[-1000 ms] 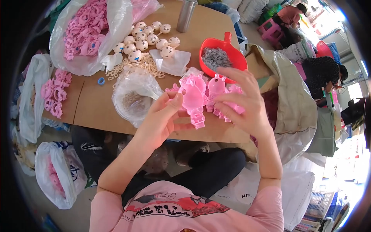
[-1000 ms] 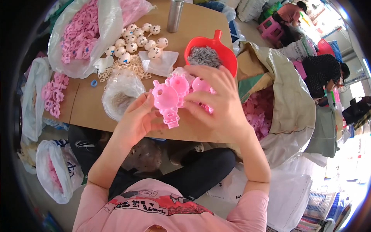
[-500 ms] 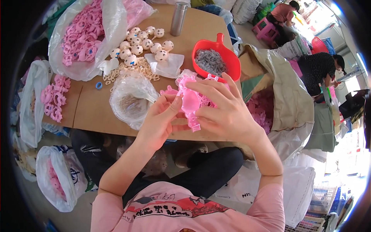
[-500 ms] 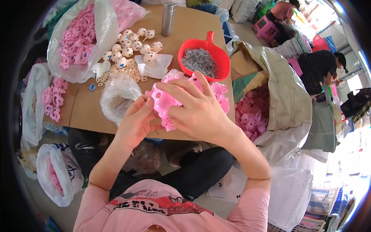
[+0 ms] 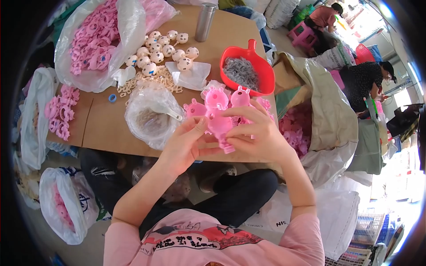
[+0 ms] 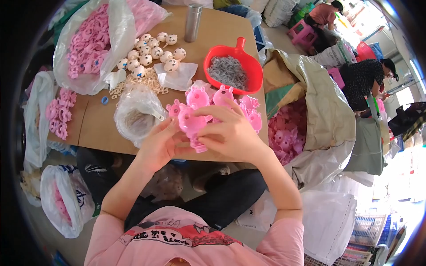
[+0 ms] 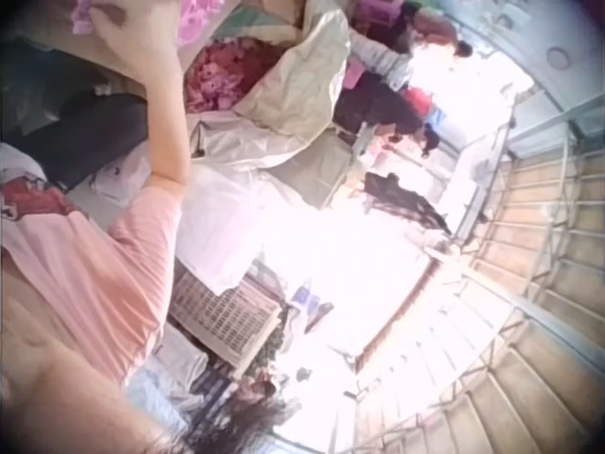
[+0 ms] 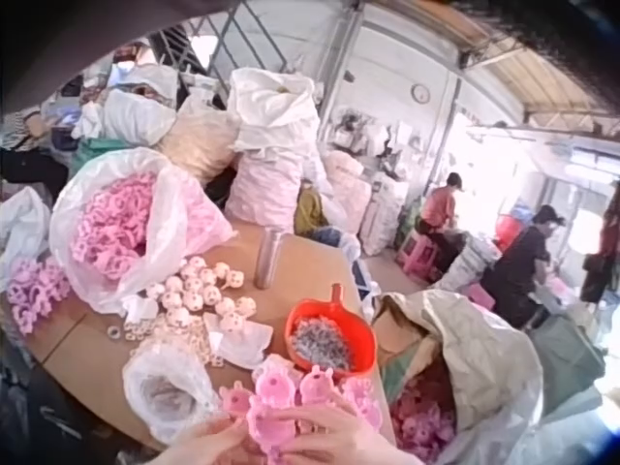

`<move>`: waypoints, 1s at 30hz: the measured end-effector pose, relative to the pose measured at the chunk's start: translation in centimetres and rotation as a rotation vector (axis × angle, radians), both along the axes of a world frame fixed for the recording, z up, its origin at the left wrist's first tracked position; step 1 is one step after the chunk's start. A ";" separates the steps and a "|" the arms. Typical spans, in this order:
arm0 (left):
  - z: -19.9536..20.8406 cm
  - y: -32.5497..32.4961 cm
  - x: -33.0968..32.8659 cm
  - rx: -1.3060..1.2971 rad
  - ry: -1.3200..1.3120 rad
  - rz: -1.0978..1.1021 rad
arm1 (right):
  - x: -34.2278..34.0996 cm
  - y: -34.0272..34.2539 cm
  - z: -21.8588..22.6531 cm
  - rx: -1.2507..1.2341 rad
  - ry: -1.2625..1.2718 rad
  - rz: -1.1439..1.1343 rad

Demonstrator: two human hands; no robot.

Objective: Assemble small pink plastic doll figures by attaching body parts and inserting accessories.

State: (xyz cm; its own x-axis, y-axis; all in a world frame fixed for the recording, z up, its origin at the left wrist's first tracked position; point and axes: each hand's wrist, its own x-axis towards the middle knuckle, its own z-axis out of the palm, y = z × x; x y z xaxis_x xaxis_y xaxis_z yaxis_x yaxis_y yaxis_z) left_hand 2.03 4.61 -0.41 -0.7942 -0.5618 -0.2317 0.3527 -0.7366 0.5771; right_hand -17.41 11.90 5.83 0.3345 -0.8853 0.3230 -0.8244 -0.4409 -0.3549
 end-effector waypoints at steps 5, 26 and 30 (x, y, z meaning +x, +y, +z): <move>-2.5 0.7 -0.9 0.005 -0.009 -0.191 | -4.6 0.5 -1.0 0.116 -0.490 -0.188; -5.6 3.7 1.3 -0.074 -0.312 -0.490 | -12.0 -0.5 -4.2 -0.416 -0.162 -0.550; -5.3 3.9 0.6 -0.078 -0.352 -0.500 | -23.1 2.1 -8.9 -0.346 -0.395 -0.936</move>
